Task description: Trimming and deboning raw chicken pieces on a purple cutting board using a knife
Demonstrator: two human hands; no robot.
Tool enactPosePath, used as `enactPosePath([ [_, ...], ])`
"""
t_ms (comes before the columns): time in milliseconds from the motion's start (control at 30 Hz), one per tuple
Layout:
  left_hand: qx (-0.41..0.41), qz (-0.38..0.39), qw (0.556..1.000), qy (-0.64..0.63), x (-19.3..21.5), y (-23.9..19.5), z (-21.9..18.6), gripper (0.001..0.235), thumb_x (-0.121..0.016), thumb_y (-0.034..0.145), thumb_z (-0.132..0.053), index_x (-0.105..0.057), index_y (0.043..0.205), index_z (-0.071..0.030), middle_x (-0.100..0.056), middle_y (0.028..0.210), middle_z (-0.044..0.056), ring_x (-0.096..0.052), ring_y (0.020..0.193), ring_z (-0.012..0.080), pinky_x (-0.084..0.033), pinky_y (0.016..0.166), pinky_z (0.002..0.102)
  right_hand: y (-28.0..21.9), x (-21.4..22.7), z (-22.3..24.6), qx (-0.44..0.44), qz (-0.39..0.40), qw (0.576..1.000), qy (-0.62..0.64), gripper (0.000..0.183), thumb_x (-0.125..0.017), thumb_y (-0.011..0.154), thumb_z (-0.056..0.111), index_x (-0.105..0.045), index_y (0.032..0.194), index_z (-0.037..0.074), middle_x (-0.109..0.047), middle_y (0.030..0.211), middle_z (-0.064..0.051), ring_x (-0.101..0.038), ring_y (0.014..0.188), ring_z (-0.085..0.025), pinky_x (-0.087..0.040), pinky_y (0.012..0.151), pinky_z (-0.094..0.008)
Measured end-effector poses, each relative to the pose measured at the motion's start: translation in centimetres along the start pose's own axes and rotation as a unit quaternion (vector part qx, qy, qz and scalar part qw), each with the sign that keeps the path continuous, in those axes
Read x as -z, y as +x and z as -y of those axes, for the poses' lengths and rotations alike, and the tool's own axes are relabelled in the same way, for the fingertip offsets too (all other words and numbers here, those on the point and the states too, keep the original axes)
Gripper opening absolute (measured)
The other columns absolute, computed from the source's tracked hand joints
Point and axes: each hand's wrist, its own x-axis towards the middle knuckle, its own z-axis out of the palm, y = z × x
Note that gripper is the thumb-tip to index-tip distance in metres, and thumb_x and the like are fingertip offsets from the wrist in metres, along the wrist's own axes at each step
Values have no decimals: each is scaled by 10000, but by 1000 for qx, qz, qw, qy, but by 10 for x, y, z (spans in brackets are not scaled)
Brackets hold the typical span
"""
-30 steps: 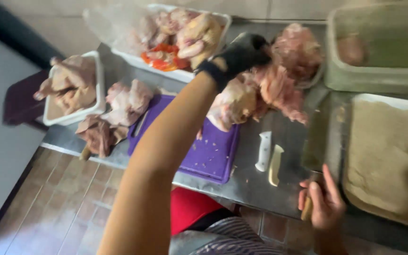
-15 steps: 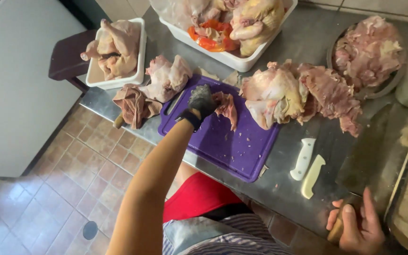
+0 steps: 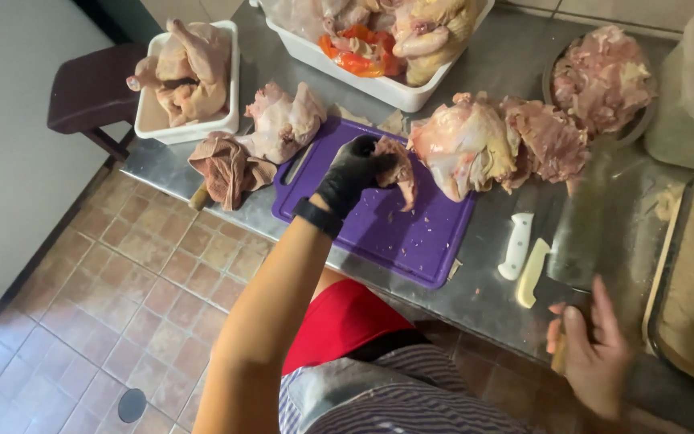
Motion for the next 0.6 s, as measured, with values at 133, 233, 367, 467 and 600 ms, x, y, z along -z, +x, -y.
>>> enactPosePath([
  [133, -11, -70, 987, 142, 42, -17, 67, 341, -747, 771, -282, -666, 1039, -87, -708, 858, 89, -674, 704, 237, -600, 627, 406, 4, -19, 5, 155, 156, 972, -81, 620, -553, 1014, 7, -392, 1613, 33, -625, 879, -138, -544, 569, -153, -518, 555, -296],
  [233, -15, -133, 941, 312, 69, -36, 104, 473, -799, 718, -463, -691, 1060, -156, -733, 920, 94, -685, 889, 279, -573, 783, 432, 6, -56, 30, 235, 194, 933, -192, 560, -649, 969, 102, -558, 1516, 178, -660, 798, -69, -637, 621, -182, -545, 552, -331],
  [367, 0, -151, 947, 283, 81, -66, 98, 592, -846, 758, -397, -614, 1233, -131, -728, 1104, 204, -685, 1129, 405, -592, 949, 508, 16, -96, 36, 253, 262, 842, -397, 529, -609, 976, 352, -548, 1491, 456, -716, 1027, -68, -731, 914, -353, -612, 733, -497],
  [467, -30, -182, 939, 289, 84, -76, 106, 533, -795, 794, -388, -597, 1234, -162, -732, 1130, 202, -670, 1143, 433, -559, 1005, 543, 16, -110, 61, 244, 295, 823, -420, 538, -586, 984, 359, -516, 1488, 532, -718, 988, -46, -733, 905, -349, -612, 737, -493],
  [600, -38, -184, 941, 283, 86, -67, 117, 468, -751, 825, -426, -613, 1201, -185, -742, 1095, 165, -687, 1119, 407, -576, 987, 521, 11, -124, 68, 243, 305, 821, -417, 532, -546, 1003, 352, -496, 1507, 513, -717, 1078, -50, -723, 993, -340, -617, 798, -495],
])
